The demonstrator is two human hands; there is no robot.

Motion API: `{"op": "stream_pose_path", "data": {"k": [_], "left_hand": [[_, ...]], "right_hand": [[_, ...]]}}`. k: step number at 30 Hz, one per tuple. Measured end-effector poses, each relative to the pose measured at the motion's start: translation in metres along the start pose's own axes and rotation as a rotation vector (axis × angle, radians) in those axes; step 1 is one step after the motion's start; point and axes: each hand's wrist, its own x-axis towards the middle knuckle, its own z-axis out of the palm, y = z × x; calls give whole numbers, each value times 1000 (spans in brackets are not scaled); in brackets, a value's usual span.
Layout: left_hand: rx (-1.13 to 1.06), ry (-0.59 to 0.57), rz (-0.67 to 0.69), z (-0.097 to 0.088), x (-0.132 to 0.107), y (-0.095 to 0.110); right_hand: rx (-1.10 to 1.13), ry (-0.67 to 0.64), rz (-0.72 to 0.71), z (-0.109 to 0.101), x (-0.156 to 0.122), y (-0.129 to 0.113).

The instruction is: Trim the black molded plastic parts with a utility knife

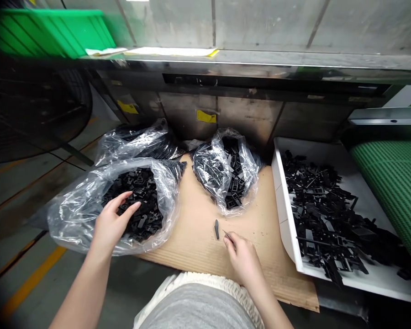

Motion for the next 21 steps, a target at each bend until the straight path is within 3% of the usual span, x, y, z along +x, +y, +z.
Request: {"op": "stream_pose_path", "data": {"k": [3,7,10,16,21], "left_hand": [[-64,-105,19,10,-9,-4],[-205,-370,11,32,-42,19],[-297,-556,-22,41,-59,41],[-523,-876,-82,42,-75,81],[-967,-1127,-289,41,-87,103]], "right_hand": [[-44,-25,71,24,19,10],[22,-23,124,38,31,7],[195,-40,119,26,22,-4],[528,-73,76,-11,-22,-41],[604,-71,-4,-21,-42,-55]]}}
